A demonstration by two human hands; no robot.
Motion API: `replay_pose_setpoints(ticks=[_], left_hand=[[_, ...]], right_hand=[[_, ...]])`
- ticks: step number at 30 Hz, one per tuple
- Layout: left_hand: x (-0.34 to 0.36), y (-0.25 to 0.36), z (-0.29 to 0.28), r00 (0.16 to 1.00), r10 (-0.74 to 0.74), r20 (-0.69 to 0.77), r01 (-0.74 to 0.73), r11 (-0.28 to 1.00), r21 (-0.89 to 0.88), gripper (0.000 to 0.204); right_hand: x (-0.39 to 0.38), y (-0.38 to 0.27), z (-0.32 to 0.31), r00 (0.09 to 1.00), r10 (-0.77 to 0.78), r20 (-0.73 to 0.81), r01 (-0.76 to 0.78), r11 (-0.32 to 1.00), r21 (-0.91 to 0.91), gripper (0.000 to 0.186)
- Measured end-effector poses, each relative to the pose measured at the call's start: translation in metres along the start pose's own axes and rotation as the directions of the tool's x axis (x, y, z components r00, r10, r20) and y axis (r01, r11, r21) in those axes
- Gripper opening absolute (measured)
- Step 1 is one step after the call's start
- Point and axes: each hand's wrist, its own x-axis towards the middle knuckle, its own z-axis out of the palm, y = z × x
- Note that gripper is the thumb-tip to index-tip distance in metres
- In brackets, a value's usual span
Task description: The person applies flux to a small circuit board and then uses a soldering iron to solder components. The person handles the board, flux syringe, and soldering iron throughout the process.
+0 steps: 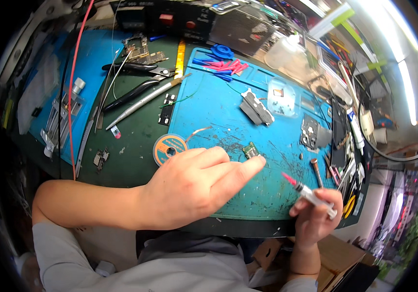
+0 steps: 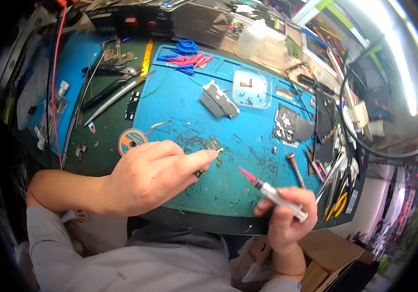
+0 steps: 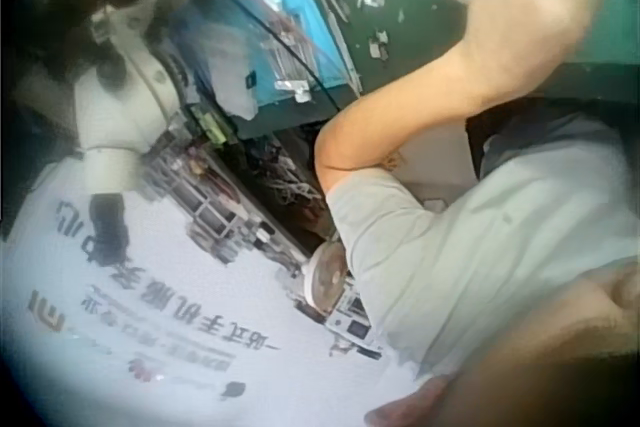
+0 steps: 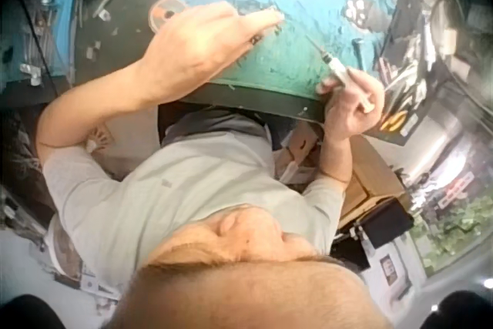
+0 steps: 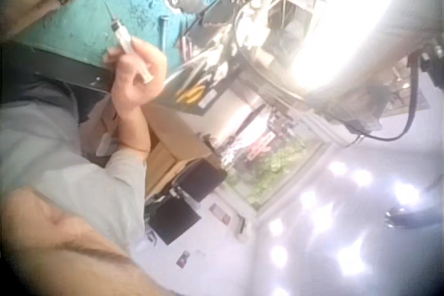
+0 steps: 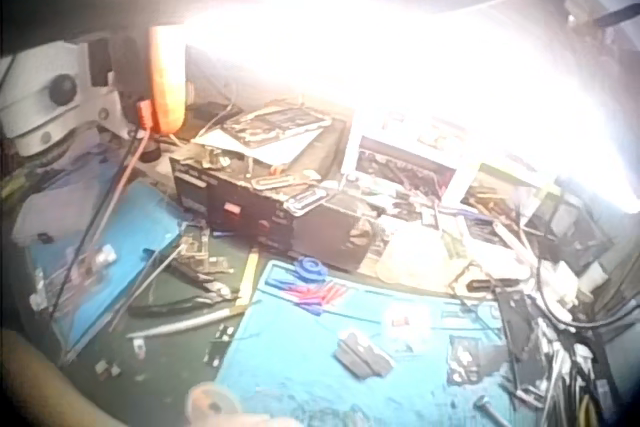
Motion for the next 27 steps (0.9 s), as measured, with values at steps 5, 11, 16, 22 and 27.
replay_pose_setpoints(ticks=[5, 11, 16, 22, 27], left_hand=[[0.002, -0.001, 0.004, 0.999, 0.039, -0.006, -0.039, 0.998, 0.044, 0.062], [0.004, 0.005, -0.001, 0.999, 0.044, -0.001, -0.044, 0.998, 0.037, 0.048], [-0.002, 0.011, -0.008, 0.995, 0.089, 0.034, -0.094, 0.980, 0.177, 0.032], [-0.002, 0.013, -0.006, 0.988, 0.151, 0.026, -0.152, 0.947, 0.283, 0.035], [-0.002, 0.013, -0.003, 0.987, 0.158, 0.017, -0.156, 0.945, 0.288, 0.034]], right_hand=[[-0.001, -0.011, 0.006, 0.985, 0.148, 0.093, -0.153, 0.987, 0.050, 0.025], [0.013, -0.003, 0.024, 0.986, 0.148, 0.079, -0.155, 0.984, 0.092, 0.014], [0.019, -0.008, 0.033, 0.958, 0.274, 0.086, -0.280, 0.958, 0.067, 0.009], [0.019, -0.005, 0.036, 0.958, 0.274, 0.084, -0.280, 0.957, 0.074, 0.009], [0.019, -0.006, 0.038, 0.958, 0.274, 0.079, -0.280, 0.958, 0.063, 0.009]])
